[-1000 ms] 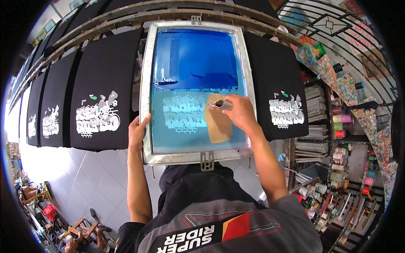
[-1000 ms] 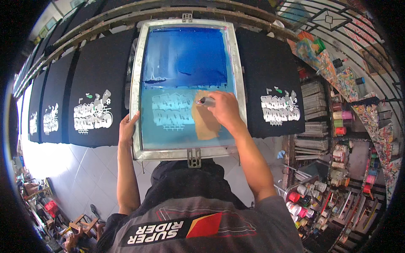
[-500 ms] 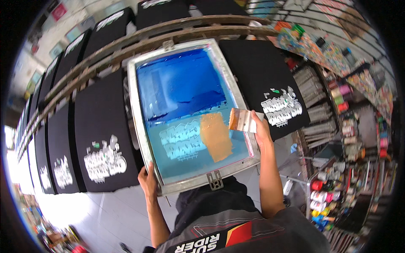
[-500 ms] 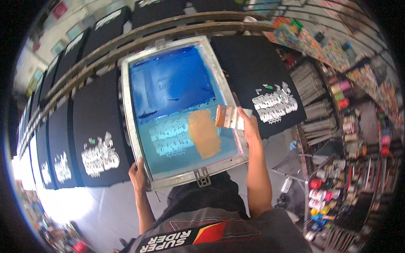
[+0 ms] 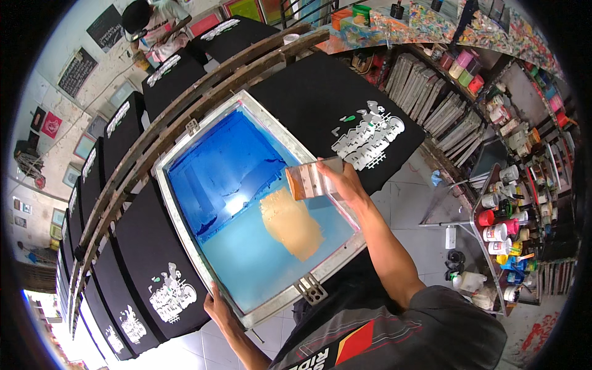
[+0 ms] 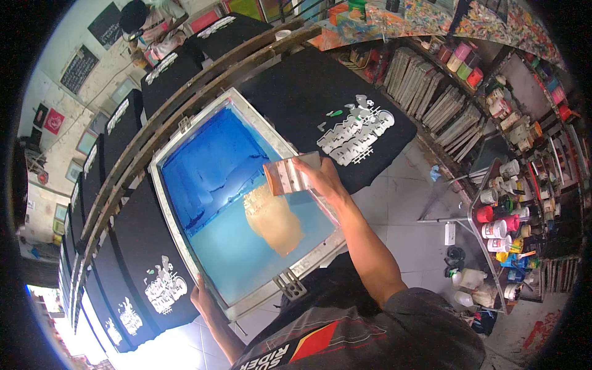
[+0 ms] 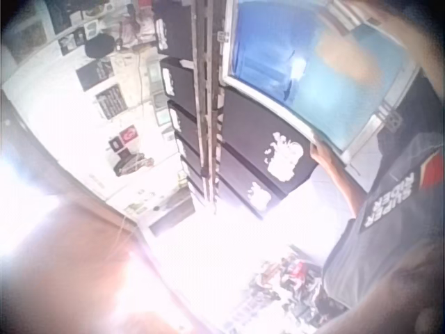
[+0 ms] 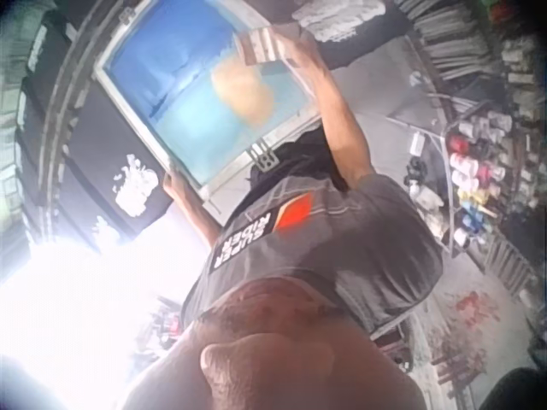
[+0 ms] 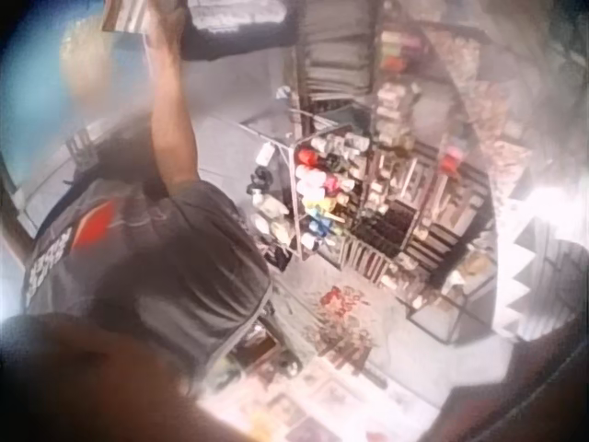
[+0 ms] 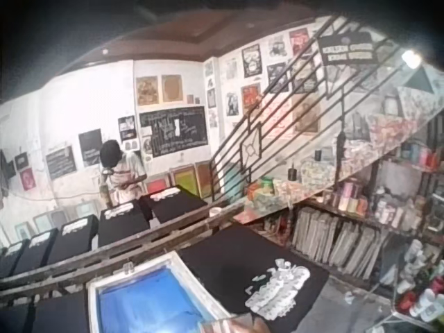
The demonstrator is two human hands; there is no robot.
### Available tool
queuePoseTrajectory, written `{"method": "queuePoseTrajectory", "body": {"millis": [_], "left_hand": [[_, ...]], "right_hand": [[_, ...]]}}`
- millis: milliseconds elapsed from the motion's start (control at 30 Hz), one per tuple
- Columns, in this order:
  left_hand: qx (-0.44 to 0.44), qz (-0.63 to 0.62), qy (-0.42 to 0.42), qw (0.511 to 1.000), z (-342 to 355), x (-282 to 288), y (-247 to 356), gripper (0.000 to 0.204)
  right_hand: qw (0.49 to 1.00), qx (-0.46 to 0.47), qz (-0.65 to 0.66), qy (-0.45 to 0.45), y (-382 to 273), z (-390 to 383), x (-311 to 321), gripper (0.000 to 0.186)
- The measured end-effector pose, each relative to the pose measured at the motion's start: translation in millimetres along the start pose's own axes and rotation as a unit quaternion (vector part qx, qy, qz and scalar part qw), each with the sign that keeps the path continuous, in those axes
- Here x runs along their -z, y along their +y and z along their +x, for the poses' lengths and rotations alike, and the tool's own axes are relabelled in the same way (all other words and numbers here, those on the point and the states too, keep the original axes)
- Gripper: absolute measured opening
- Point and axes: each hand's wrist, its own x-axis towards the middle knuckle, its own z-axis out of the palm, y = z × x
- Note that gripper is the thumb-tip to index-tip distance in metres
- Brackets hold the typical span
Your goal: The person uses a squeegee to spread blue ink across a screen printing frame positioned over a black t-shirt. The person repeatedly pulls the squeegee across the screen to coat it with ink, then lifts and moves the frame to a different position before continuing the process.
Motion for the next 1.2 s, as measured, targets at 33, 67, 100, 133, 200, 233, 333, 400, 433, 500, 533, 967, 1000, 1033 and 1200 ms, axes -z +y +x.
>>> {"method": "queuePoseTrajectory", "body": {"millis": [33,67,100,133,200,233,333,400,433,500,533,967,1000,1033,1200], "left_hand": [[-0.001,0.011,0.006,1.0,-11,-7,5,0.05],[-0.005,0.008,0.009,1.0,-26,-19,10,0.049],[-0.009,0.004,0.011,1.0,-40,-32,16,0.049],[-0.013,0.001,0.014,1.0,-53,-47,22,0.048],[-0.029,0.011,-0.008,0.999,-69,-77,20,0.047],[-0.036,0.016,-0.021,0.999,-80,-95,20,0.046],[-0.01,-0.029,-0.054,0.998,-125,-155,38,0.045],[-0.019,-0.029,-0.069,0.997,-155,-195,52,0.045],[-0.022,-0.027,-0.066,0.997,-163,-212,48,0.045],[-0.028,-0.061,-0.08,0.995,-183,-251,54,0.046],[-0.027,-0.071,-0.088,0.993,-192,-265,60,0.046],[-0.028,-0.069,-0.036,0.997,-203,-374,105,0.046],[-0.026,-0.053,-0.028,0.998,-199,-380,109,0.046],[-0.019,-0.062,-0.028,0.997,-194,-385,113,0.046],[-0.021,-0.024,-0.004,0.999,-177,-405,112,0.048]], "right_hand": [[1.0,0.002,0.012,0.01,2,-2,14,0.062],[1.0,0.005,0.018,0.017,3,-3,33,0.062],[0.999,0.007,0.025,0.025,2,-4,53,0.061],[0.998,0.02,0.041,0.037,0,-4,73,0.058],[0.996,0.046,0.06,0.049,-11,-2,120,0.051],[0.996,0.038,0.054,0.066,-5,2,150,0.049],[0.992,0.062,0.052,0.098,-15,6,226,0.048],[0.988,0.061,0.055,0.128,-29,1,272,0.048],[0.987,0.058,0.057,0.142,-33,0,291,0.049],[0.983,0.071,0.047,0.16,-38,5,331,0.055],[0.982,0.077,0.042,0.167,-40,10,348,0.058],[0.994,0.048,0.066,0.072,-52,173,415,0.047],[0.994,0.038,0.073,0.067,-52,186,416,0.048],[0.994,0.029,0.08,0.061,-51,197,415,0.049],[0.995,0.058,0.059,0.054,-64,234,404,0.053]]}}
